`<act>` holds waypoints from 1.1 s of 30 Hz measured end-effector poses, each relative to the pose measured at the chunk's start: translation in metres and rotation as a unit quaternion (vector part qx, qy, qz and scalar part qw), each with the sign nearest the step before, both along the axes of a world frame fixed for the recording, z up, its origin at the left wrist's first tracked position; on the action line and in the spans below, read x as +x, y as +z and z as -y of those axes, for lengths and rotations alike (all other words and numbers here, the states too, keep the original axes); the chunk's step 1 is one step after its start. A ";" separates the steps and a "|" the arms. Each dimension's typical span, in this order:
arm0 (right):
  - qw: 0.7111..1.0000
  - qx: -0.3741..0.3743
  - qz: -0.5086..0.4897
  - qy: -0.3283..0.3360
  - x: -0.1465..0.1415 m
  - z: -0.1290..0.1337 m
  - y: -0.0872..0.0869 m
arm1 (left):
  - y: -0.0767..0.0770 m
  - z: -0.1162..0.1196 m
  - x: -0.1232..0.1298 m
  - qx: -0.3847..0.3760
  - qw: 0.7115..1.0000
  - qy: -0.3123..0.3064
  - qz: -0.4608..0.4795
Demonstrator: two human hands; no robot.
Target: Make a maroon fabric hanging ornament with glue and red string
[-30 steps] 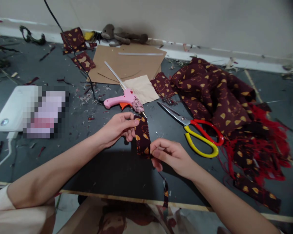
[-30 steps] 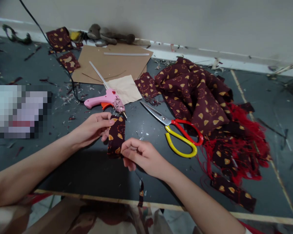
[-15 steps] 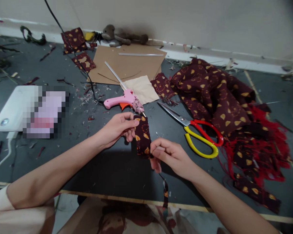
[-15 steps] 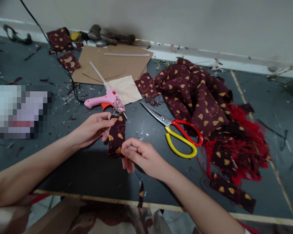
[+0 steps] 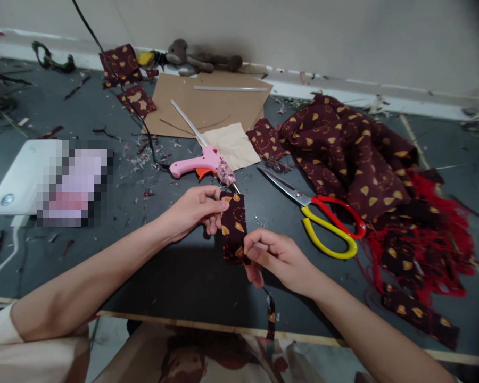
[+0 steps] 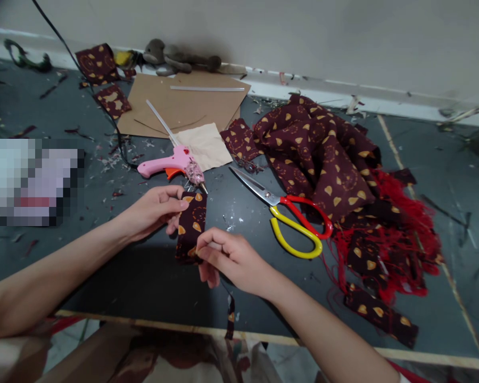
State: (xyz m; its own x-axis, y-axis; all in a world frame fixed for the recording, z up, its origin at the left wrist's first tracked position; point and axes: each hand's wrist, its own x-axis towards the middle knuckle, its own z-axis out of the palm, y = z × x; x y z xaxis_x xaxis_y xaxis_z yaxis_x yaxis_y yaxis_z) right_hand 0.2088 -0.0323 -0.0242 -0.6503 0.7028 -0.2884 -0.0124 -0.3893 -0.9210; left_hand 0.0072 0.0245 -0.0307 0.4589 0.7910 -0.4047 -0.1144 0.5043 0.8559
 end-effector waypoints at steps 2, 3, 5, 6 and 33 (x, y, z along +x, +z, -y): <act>1.000 0.004 0.010 0.007 0.000 0.000 0.000 | 0.001 0.000 0.000 0.002 1.000 -0.008 -0.008; 1.000 0.008 0.015 0.010 0.000 0.000 -0.001 | 0.001 0.000 0.001 0.003 1.000 -0.012 -0.011; 0.999 0.020 0.030 0.014 0.000 0.000 -0.001 | 0.002 0.001 0.001 0.005 1.000 -0.017 -0.018; 0.999 0.028 0.038 0.016 0.000 0.001 -0.002 | 0.002 0.001 0.001 0.007 1.000 -0.019 -0.021; 0.998 -0.002 0.053 -0.042 -0.003 -0.005 -0.004 | 0.003 0.003 0.000 0.195 0.965 0.152 -0.087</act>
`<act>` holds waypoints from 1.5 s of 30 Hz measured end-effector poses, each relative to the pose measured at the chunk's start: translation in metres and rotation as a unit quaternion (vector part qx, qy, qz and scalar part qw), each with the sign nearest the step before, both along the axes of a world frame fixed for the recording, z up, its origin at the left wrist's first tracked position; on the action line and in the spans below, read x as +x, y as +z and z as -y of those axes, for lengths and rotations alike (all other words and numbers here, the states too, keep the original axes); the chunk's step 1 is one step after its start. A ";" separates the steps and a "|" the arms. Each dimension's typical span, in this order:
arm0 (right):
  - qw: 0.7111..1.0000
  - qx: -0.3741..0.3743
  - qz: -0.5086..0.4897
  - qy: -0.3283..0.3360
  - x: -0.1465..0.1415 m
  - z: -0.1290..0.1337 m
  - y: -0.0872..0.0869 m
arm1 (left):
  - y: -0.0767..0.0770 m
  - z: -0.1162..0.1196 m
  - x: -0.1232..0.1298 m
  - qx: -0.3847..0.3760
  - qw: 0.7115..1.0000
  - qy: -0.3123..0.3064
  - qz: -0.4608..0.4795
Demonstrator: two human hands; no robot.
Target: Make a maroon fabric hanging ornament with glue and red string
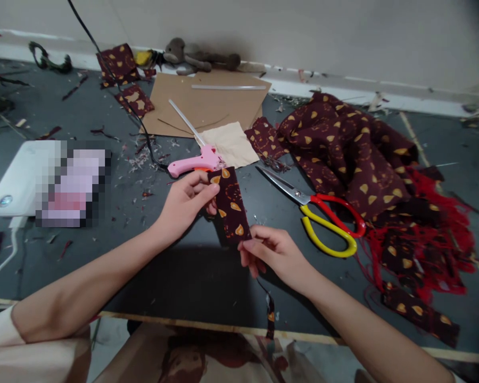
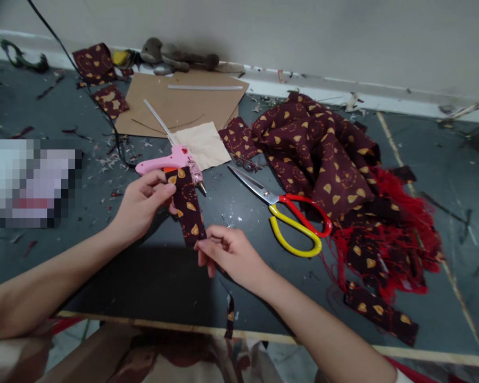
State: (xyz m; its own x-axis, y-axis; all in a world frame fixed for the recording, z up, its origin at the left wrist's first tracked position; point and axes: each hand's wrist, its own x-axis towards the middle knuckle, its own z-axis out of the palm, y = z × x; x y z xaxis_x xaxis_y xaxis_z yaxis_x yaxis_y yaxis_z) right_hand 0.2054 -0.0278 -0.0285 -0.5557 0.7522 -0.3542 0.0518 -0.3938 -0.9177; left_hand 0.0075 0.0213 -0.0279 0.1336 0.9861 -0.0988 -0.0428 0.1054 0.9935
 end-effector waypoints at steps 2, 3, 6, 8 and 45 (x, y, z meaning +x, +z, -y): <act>1.000 -0.005 0.000 -0.005 0.000 0.001 0.000 | 0.002 0.001 0.002 0.003 0.999 0.001 -0.037; 1.000 -0.006 -0.004 -0.002 0.000 0.001 0.000 | 0.003 0.001 0.002 0.002 0.999 -0.003 -0.051; 1.000 0.006 -0.005 0.009 0.001 0.001 0.000 | 0.002 -0.001 0.003 -0.003 0.996 -0.030 -0.078; 1.000 0.020 0.007 0.005 0.001 0.001 0.000 | -0.002 -0.001 0.003 0.021 0.995 -0.024 -0.099; 0.993 0.098 0.048 -0.040 -0.001 0.003 -0.001 | 0.010 0.036 0.010 0.377 0.884 -0.039 -0.273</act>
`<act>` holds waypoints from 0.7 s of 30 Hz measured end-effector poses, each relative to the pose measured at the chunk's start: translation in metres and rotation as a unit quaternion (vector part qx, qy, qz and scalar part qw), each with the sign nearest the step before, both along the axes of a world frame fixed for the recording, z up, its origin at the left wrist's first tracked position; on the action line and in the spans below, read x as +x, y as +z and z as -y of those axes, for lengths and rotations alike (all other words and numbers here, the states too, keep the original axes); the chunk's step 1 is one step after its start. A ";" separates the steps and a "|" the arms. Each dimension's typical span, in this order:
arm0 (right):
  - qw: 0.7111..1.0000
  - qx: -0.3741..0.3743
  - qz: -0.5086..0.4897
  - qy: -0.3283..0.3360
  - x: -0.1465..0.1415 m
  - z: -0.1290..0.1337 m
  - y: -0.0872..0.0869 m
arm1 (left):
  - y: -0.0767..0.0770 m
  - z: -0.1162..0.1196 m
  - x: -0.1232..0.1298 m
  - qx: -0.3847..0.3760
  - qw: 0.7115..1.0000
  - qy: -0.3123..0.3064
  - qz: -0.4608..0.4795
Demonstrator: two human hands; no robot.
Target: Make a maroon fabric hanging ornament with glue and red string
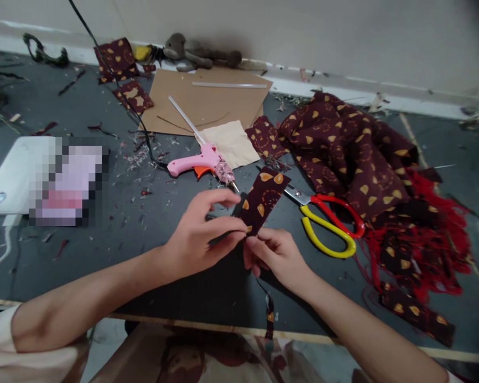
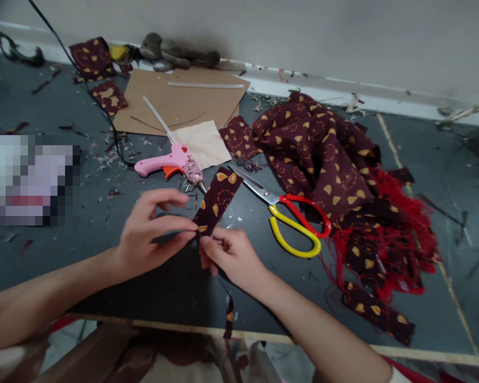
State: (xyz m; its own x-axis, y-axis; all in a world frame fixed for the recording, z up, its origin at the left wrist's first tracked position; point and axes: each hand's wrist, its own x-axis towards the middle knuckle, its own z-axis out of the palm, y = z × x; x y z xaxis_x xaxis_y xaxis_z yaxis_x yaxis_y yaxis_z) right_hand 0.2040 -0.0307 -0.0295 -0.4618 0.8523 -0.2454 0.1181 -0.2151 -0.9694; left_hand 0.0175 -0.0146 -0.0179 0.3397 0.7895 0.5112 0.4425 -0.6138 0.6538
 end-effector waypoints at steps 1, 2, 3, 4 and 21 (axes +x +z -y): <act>1.000 0.012 -0.001 -0.022 0.001 0.001 0.000 | 0.001 0.001 -0.002 0.028 0.999 0.019 0.026; 0.998 0.025 -0.005 -0.050 0.003 0.002 0.000 | 0.002 0.001 -0.003 0.033 0.997 0.038 0.063; 0.996 0.035 -0.009 -0.081 0.004 0.003 0.001 | 0.003 0.000 -0.003 0.010 0.993 0.052 0.103; 0.993 0.042 -0.013 -0.109 0.005 0.003 0.001 | 0.003 -0.002 -0.003 -0.036 0.987 0.061 0.143; 0.992 0.028 -0.024 -0.122 0.005 0.001 0.000 | 0.004 -0.020 0.002 -0.541 0.712 0.015 0.447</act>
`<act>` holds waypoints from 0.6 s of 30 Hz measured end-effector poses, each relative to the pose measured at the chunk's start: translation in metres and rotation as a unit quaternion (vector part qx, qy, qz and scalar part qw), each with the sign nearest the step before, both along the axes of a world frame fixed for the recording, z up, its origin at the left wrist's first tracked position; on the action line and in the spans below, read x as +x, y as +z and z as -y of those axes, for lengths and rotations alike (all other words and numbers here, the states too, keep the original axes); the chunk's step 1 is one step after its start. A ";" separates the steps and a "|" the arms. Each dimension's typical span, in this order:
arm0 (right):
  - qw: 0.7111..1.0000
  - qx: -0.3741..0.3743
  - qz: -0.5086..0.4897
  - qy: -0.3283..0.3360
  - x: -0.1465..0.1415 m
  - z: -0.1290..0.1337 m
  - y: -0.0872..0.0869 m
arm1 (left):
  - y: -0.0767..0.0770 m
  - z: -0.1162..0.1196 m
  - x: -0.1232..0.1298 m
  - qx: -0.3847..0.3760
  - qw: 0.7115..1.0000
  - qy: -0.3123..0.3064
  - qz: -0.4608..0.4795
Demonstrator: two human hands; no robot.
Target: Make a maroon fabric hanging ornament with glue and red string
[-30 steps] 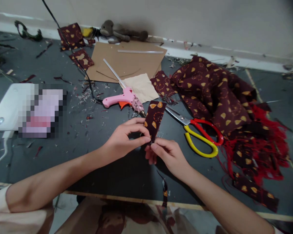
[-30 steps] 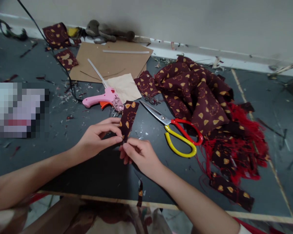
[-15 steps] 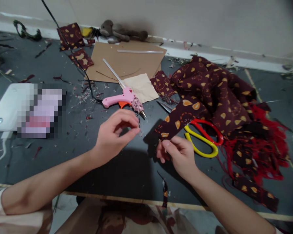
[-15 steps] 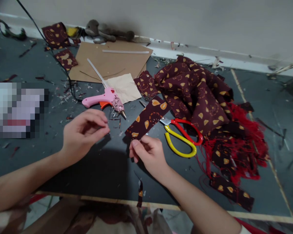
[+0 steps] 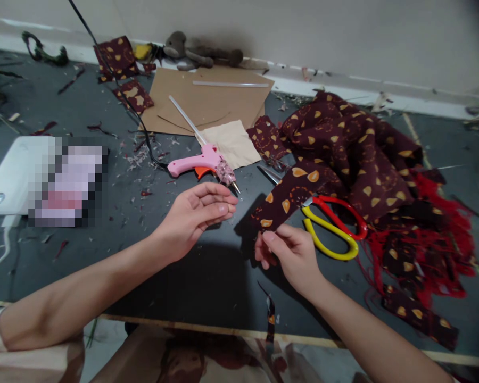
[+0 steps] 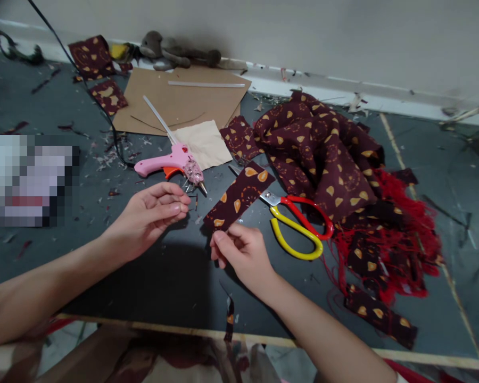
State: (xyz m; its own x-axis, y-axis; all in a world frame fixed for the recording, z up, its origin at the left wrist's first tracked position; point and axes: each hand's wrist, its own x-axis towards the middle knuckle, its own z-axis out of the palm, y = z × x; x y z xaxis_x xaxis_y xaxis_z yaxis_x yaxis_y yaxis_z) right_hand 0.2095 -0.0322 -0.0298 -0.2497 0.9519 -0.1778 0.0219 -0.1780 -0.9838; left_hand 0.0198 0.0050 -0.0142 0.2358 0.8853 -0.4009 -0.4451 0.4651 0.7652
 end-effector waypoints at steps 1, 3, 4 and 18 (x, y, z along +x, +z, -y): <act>1.000 0.000 0.000 0.002 0.000 0.000 0.000 | 0.000 0.000 0.000 0.000 1.000 0.000 0.004; 1.000 0.000 0.000 0.003 0.000 0.000 -0.001 | 0.000 0.000 0.000 -0.001 1.000 -0.002 0.012; 1.000 0.001 0.001 0.002 0.000 0.000 -0.001 | 0.000 0.000 0.000 -0.002 1.000 -0.004 0.015; 1.000 0.005 -0.001 0.008 0.001 0.001 -0.002 | -0.004 0.001 -0.001 0.021 0.999 -0.020 0.046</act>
